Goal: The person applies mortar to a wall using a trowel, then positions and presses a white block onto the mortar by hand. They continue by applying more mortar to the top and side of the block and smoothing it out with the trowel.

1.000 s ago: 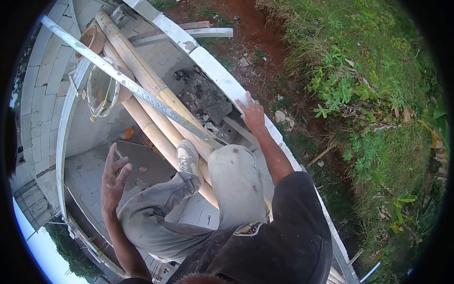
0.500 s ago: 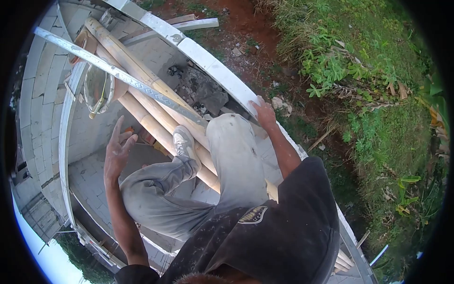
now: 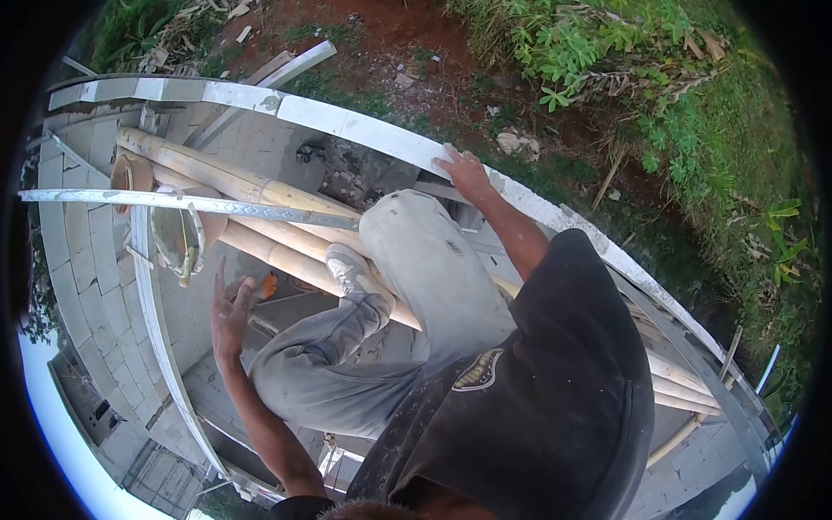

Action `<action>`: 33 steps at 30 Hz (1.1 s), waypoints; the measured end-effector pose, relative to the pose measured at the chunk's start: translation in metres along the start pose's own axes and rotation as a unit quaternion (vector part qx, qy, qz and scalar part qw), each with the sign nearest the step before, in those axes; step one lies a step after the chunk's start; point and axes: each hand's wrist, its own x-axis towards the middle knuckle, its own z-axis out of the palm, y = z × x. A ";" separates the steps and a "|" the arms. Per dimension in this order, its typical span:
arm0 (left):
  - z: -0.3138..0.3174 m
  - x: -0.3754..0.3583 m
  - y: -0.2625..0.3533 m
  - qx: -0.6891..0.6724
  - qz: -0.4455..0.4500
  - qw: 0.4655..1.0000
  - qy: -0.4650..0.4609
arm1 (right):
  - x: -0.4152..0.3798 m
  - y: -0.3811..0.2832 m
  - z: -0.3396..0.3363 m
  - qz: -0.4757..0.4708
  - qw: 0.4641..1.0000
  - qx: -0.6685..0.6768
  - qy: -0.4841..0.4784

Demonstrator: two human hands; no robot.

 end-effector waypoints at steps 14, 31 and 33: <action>0.001 -0.001 0.014 0.009 0.002 0.999 -0.045 | 0.000 -0.004 0.008 0.036 0.999 0.013 0.005; -0.012 0.019 -0.027 0.032 -0.060 0.997 -0.028 | -0.010 -0.039 0.029 0.130 0.991 -0.018 0.036; -0.012 0.020 -0.027 0.037 -0.069 0.997 -0.022 | -0.010 -0.040 0.027 0.126 0.991 -0.015 0.042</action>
